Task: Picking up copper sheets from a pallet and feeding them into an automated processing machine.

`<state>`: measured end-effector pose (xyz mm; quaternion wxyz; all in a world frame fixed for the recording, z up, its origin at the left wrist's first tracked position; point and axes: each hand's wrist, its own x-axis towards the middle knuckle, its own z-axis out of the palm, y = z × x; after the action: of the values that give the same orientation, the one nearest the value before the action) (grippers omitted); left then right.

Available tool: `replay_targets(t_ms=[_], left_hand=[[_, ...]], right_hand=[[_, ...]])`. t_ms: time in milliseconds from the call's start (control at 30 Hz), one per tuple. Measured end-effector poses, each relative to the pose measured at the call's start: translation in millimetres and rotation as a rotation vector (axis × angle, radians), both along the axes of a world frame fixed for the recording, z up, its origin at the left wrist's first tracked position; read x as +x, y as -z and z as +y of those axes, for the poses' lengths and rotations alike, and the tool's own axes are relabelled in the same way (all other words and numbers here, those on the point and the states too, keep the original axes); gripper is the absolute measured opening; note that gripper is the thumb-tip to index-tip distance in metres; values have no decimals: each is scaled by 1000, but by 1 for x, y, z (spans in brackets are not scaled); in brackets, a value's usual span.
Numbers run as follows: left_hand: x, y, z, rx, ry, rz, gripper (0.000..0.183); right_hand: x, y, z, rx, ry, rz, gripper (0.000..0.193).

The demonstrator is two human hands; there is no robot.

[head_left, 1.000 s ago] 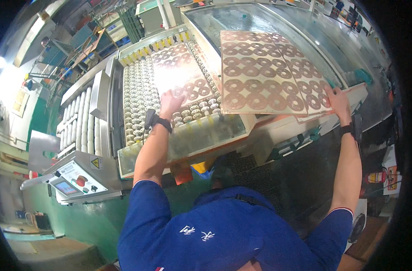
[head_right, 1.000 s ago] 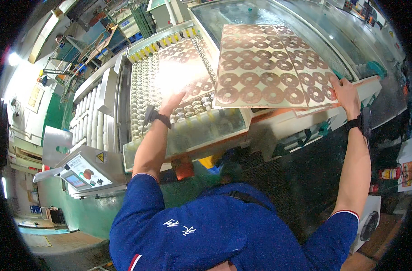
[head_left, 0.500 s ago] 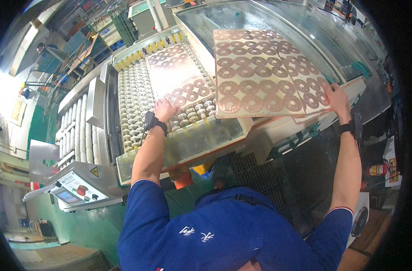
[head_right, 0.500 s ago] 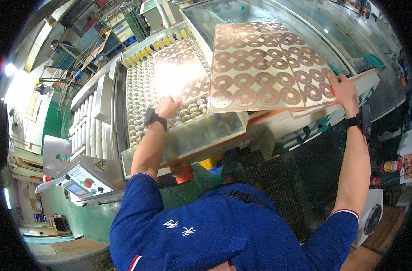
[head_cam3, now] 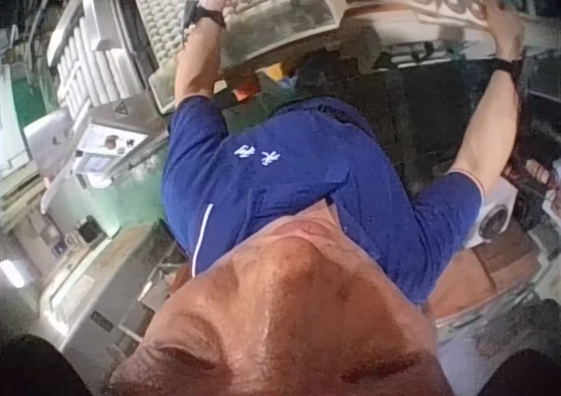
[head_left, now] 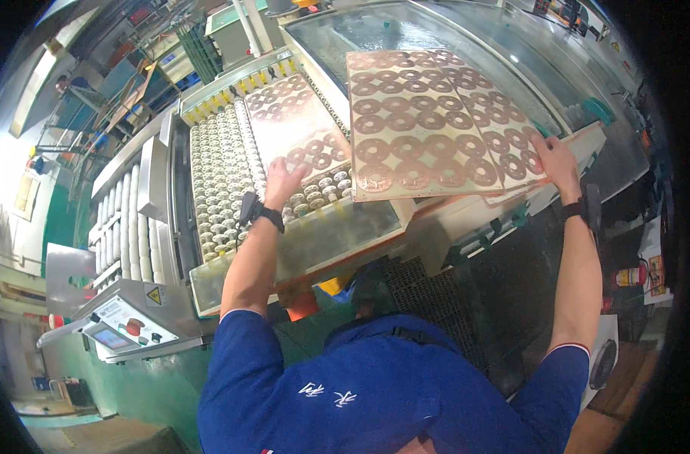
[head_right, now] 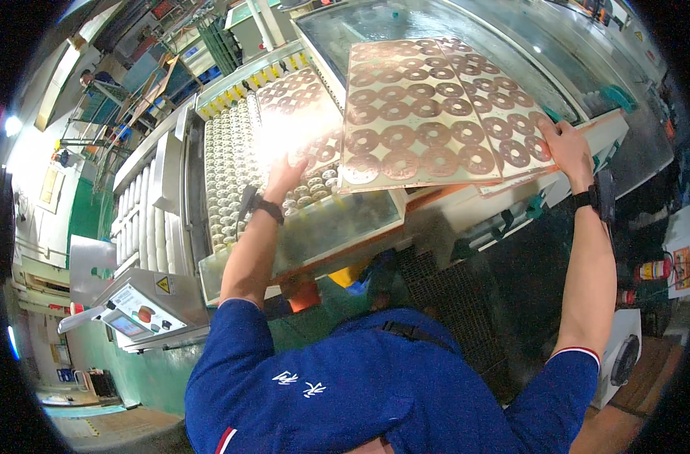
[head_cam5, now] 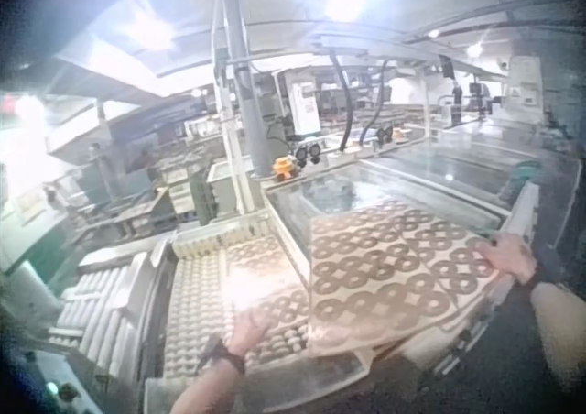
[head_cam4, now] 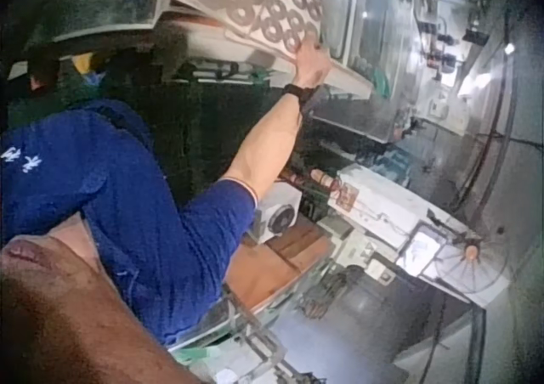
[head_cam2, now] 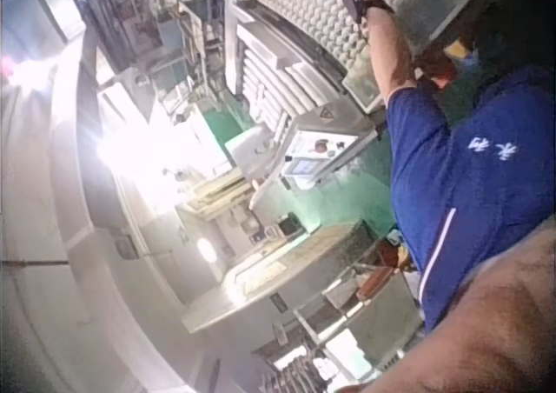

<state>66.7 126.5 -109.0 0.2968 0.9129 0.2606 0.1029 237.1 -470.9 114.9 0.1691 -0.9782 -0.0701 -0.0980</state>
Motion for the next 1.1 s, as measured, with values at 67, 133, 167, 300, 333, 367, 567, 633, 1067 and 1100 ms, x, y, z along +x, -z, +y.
replay_targets(t_ms=[67, 133, 167, 300, 333, 367, 567, 633, 1067, 1100], left_hand=[[2, -73, -79, -603, 108, -198, 56], [-10, -105, -115, -1173, 192, -277, 45], [-13, -114, -128, -1455, 235, -325, 39], [-22, -150, -179, -1550, 222, -406, 27], [-23, -154, -182, -1542, 228, -407, 25], [-24, -157, -182, -1534, 234, -407, 24], [-59, -149, -116, -1367, 82, -512, 33], [-86, -154, -84, -1283, -4, -536, 37], [-189, -48, 121, -938, -389, -444, 23], [-188, -42, 121, -933, -414, -404, 23]], right_hand=[[-2, 7, -16, -16, 48, 24, 72], [-1, 6, -14, -17, 38, 44, 74], [2, 6, -14, -26, 34, 37, 73], [4, 10, -15, -34, 40, 10, 73], [3, 9, -14, -29, 43, 2, 74], [2, 7, -12, -24, 40, 17, 73], [9, 8, -13, -17, 14, 42, 72], [13, 12, -22, -10, 0, 40, 72], [19, 17, -25, -29, -4, 4, 70], [18, 18, -26, -39, 2, 6, 70]])
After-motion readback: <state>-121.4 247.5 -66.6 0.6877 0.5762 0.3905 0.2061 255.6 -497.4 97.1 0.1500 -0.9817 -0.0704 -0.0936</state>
